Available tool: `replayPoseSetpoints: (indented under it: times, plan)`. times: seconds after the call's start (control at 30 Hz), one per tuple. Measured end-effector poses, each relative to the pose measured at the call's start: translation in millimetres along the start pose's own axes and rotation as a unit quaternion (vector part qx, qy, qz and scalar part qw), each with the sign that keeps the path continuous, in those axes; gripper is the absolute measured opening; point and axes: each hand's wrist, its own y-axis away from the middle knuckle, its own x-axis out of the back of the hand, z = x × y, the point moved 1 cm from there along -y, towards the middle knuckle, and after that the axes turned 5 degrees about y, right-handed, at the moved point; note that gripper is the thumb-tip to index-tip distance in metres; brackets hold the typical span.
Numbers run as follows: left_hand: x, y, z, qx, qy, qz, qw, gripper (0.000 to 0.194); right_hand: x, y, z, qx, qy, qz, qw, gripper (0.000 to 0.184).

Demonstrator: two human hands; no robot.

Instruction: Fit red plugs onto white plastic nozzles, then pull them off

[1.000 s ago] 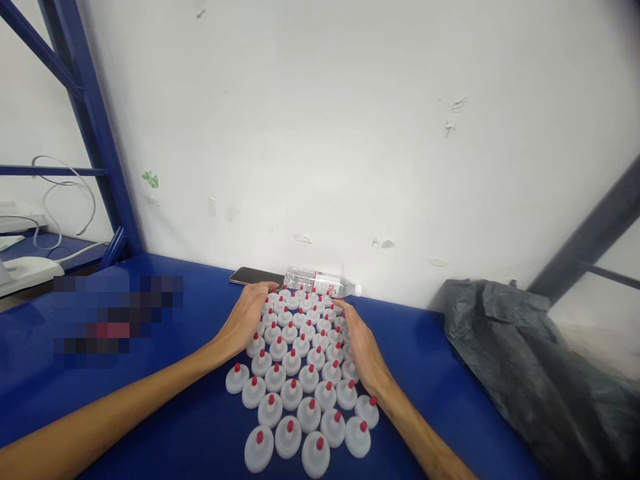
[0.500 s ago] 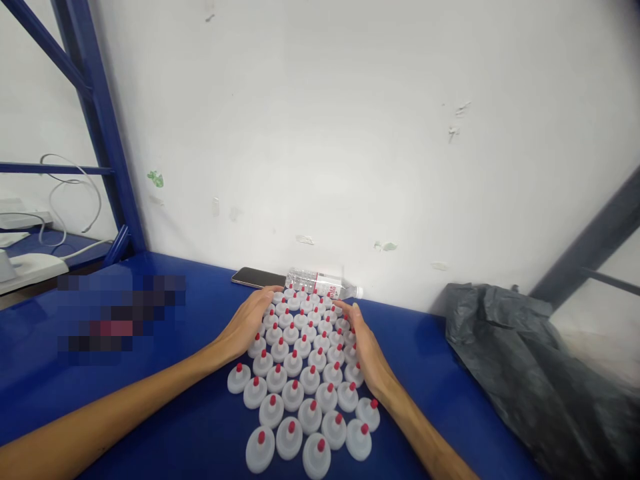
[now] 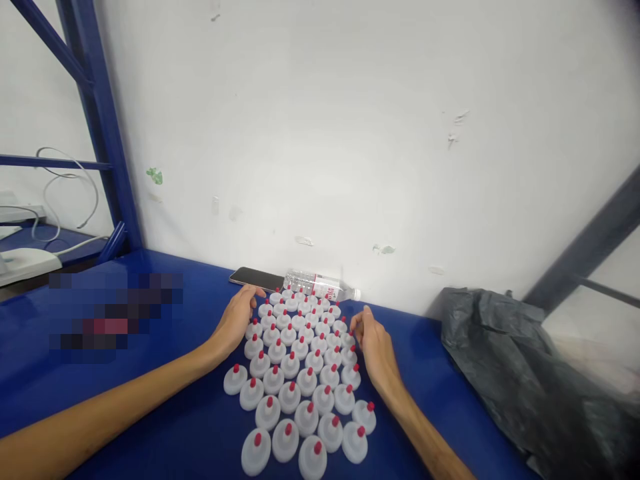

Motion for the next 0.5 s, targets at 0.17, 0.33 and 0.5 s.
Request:
replayPoseSetpoints:
  times: [0.17,0.33,0.5]
  plan:
    - [-4.7,-1,-3,-0.004,0.067,-0.049,0.997,0.031,-9,0,3,-0.015,-0.047,-0.064,0.997,0.059]
    - [-2.5,-10,-9,0.003,0.095,-0.072,0.993,0.03,-10,-2,5,-0.02,-0.078,-0.08,0.994,0.061]
    - [-0.7,-12,-10,-0.009,0.105,-0.085,0.991,0.03,-8,-1,1,-0.008,-0.091,-0.089,0.992,0.064]
